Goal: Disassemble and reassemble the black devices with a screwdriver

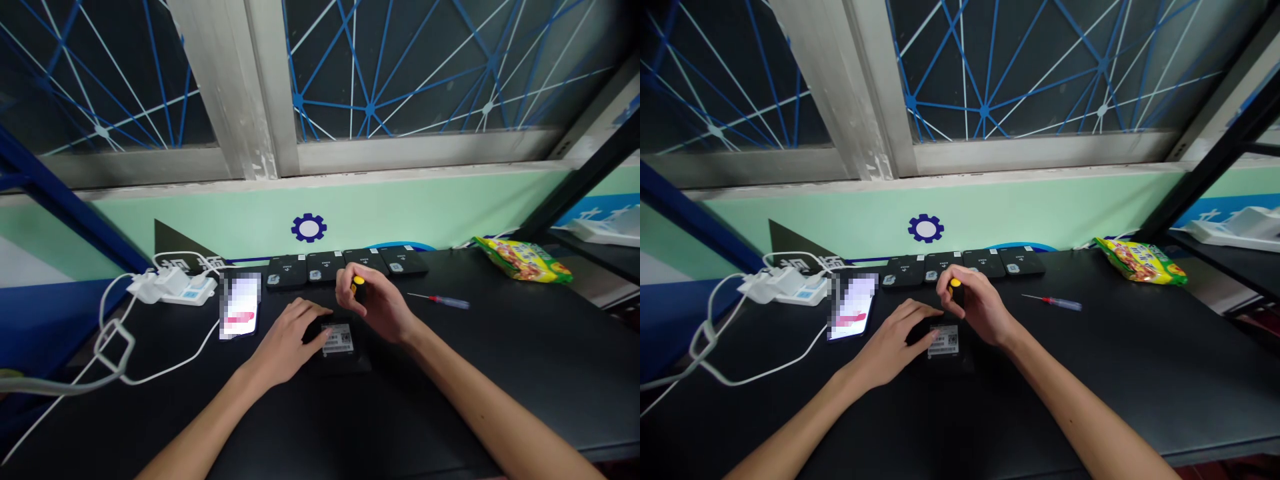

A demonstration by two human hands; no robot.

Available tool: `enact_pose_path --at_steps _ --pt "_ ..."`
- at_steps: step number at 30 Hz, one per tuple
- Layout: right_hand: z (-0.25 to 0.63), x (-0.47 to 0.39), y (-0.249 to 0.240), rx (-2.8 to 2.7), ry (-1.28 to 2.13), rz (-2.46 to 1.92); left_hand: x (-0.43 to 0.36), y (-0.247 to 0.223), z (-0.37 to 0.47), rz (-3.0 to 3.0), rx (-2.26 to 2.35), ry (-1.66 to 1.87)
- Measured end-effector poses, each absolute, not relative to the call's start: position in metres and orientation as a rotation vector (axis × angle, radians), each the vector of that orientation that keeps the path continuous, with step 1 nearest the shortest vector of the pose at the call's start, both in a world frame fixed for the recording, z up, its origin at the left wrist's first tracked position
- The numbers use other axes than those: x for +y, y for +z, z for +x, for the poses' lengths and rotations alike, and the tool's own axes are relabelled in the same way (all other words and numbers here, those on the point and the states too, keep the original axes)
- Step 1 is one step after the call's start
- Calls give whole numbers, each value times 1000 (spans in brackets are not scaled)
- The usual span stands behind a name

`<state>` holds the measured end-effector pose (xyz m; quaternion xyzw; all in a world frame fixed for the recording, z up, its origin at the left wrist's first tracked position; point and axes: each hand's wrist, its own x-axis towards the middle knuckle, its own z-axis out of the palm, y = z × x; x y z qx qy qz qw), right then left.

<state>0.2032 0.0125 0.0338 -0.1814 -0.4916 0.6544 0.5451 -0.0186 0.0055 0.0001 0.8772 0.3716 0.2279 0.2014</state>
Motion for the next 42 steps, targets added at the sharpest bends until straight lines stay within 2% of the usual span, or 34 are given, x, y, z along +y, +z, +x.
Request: enact_pose_path --at_steps 8,19,32,42 --pt "205 12 34 -1033 1701 -350 6 0 -18 2445 1037 640" --pt "203 13 33 -1145 1523 -436 5 1 -17 2465 1050 616" --pt "203 11 33 -1041 1701 -338 5 1 -18 2459 1045 617" --pt "200 12 32 -1151 1589 -443 5 1 -18 2459 1048 614"
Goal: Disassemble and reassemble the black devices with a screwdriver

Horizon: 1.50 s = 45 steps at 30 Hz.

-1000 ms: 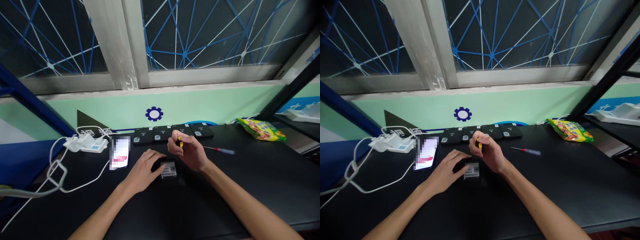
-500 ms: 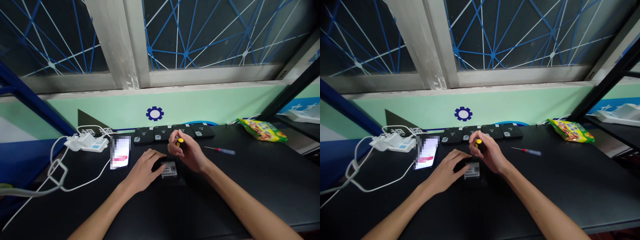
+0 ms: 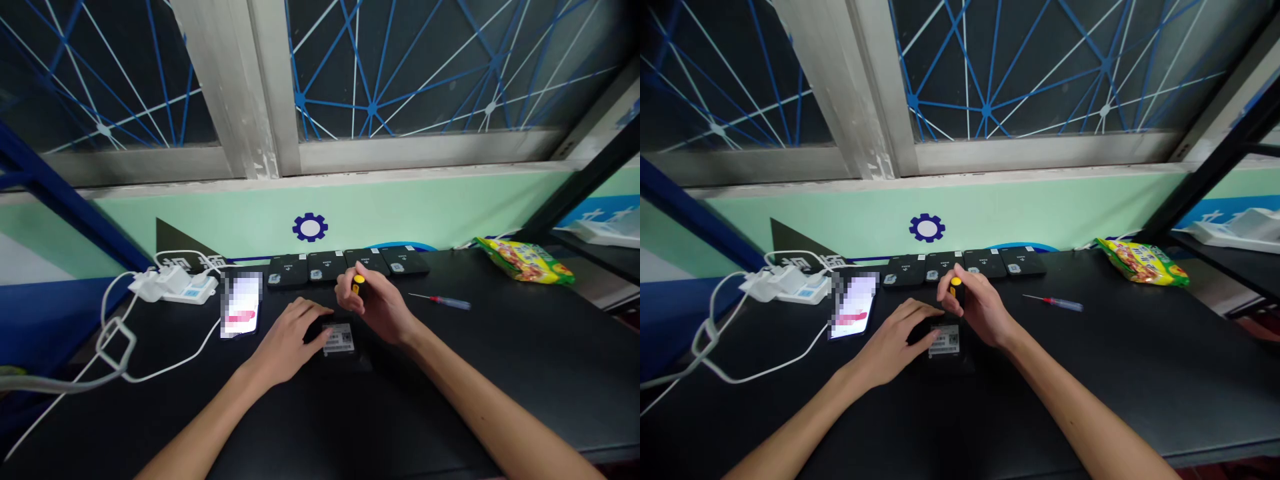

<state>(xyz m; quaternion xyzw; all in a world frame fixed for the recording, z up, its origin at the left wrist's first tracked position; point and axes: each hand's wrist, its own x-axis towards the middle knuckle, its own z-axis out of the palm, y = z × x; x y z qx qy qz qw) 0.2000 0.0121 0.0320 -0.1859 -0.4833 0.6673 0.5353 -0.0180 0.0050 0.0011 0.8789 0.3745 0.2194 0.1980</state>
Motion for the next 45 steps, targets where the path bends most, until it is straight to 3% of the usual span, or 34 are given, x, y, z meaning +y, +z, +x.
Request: enact_pose_path --at_steps 23,45 --pt "203 11 33 -1041 1695 -285 6 -1 -18 2484 1038 625" --pt "201 11 32 -1142 1564 -451 5 1 -17 2475 1059 603"
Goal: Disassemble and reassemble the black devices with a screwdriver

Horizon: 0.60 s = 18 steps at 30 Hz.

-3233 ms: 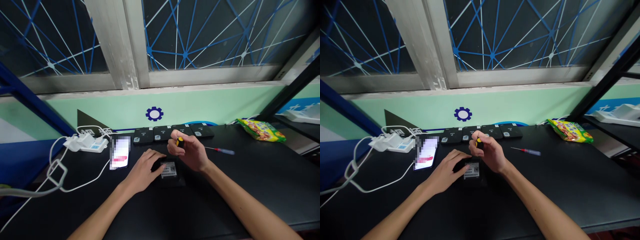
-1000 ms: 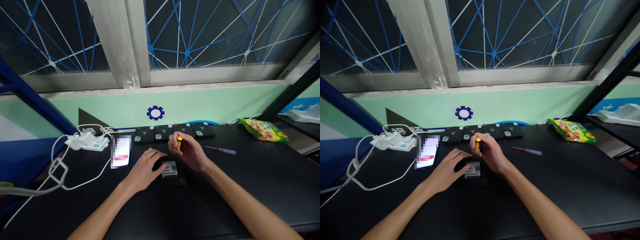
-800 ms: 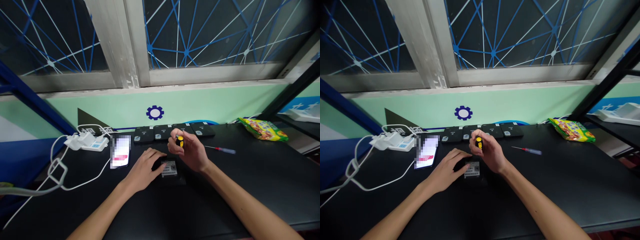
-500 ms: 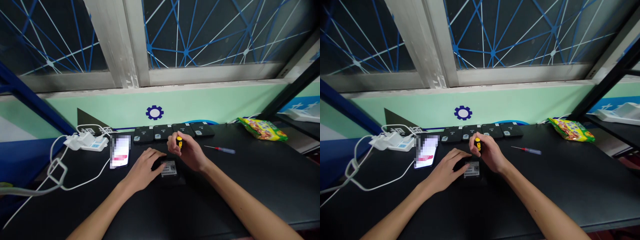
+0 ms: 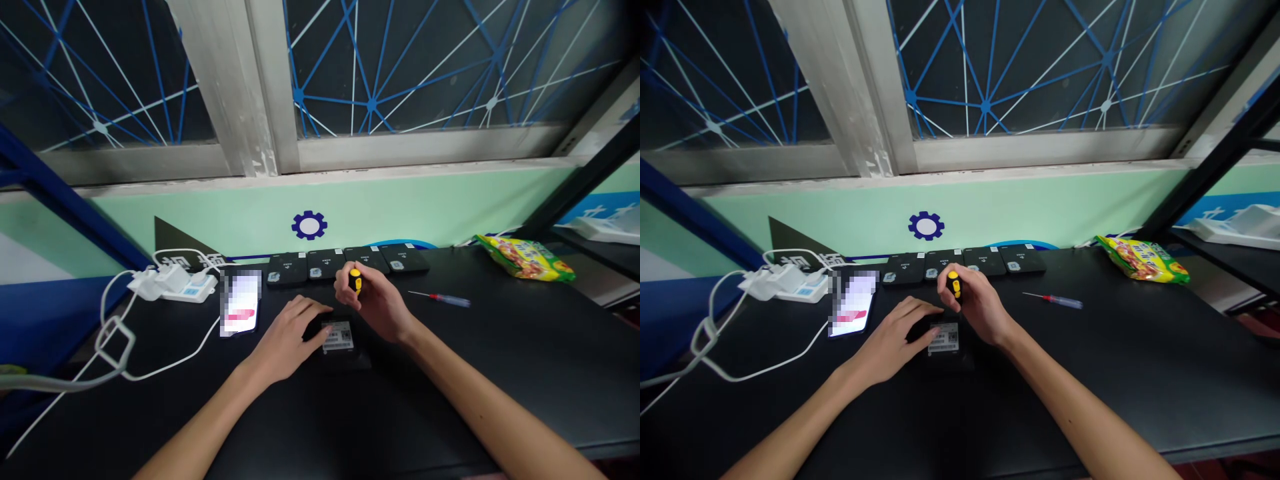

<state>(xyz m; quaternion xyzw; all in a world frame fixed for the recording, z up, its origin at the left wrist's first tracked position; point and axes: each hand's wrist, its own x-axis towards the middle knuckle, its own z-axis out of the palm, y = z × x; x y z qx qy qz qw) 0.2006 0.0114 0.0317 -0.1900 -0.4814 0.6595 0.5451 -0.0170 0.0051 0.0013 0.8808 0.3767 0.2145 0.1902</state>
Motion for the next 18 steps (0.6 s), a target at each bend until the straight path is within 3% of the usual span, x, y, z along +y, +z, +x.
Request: enact_pose_path --at_steps 18 --pt "200 10 28 -1141 1633 -415 5 3 -16 2454 1042 616"
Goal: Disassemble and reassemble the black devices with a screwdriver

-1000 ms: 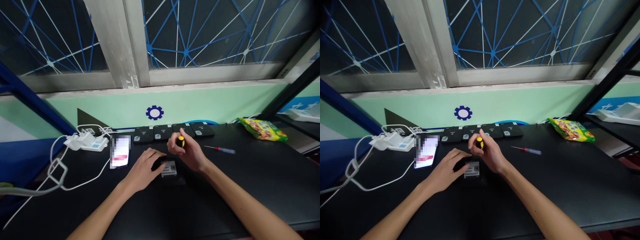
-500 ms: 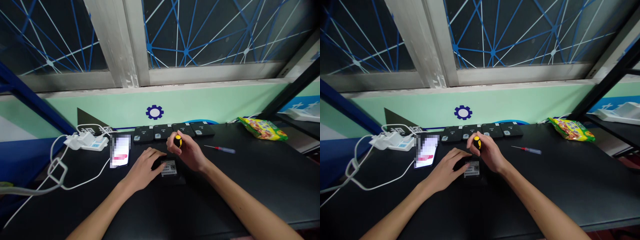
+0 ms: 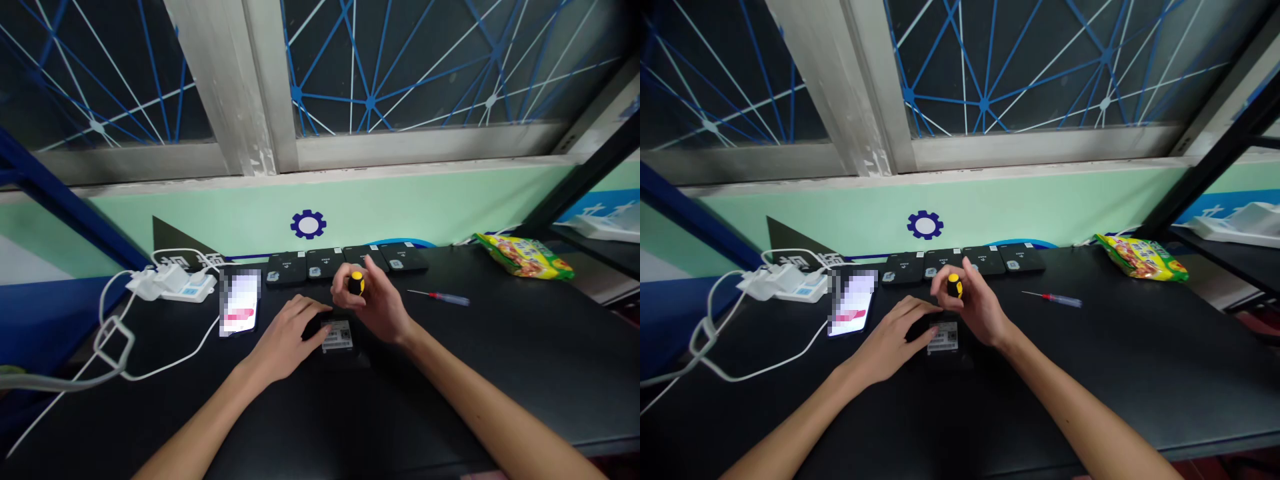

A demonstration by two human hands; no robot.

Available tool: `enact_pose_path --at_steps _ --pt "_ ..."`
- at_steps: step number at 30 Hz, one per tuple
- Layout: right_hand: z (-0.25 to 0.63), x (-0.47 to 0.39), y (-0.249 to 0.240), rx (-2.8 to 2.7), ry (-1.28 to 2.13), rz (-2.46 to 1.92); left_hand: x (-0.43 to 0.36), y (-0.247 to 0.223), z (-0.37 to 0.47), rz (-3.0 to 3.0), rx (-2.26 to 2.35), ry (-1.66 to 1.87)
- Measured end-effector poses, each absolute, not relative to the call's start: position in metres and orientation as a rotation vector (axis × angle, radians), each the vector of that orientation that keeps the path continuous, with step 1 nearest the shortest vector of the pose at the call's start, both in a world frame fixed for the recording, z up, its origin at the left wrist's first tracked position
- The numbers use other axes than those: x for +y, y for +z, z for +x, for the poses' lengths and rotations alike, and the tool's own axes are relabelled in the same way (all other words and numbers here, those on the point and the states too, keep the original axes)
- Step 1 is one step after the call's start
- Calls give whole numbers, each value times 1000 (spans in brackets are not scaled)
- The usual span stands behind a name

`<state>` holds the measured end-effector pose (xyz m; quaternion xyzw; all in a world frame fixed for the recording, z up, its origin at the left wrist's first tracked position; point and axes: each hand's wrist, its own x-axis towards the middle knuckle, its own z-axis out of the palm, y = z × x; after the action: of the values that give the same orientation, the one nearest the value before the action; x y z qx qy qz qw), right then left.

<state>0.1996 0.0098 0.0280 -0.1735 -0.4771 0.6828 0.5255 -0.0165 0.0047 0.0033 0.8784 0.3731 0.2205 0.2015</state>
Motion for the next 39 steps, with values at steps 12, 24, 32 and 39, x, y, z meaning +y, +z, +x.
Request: enact_pose_path --at_steps 12,24,32,39 --pt "200 12 28 -1145 1598 -409 5 2 -17 2474 1040 625" --pt "205 11 38 -1062 1616 -387 5 1 -18 2484 1044 604" --pt "208 8 44 -928 1639 -344 3 -1 -16 2454 1048 708" --pt "203 3 43 -862 1693 -277 1 -5 -9 2364 940 891"
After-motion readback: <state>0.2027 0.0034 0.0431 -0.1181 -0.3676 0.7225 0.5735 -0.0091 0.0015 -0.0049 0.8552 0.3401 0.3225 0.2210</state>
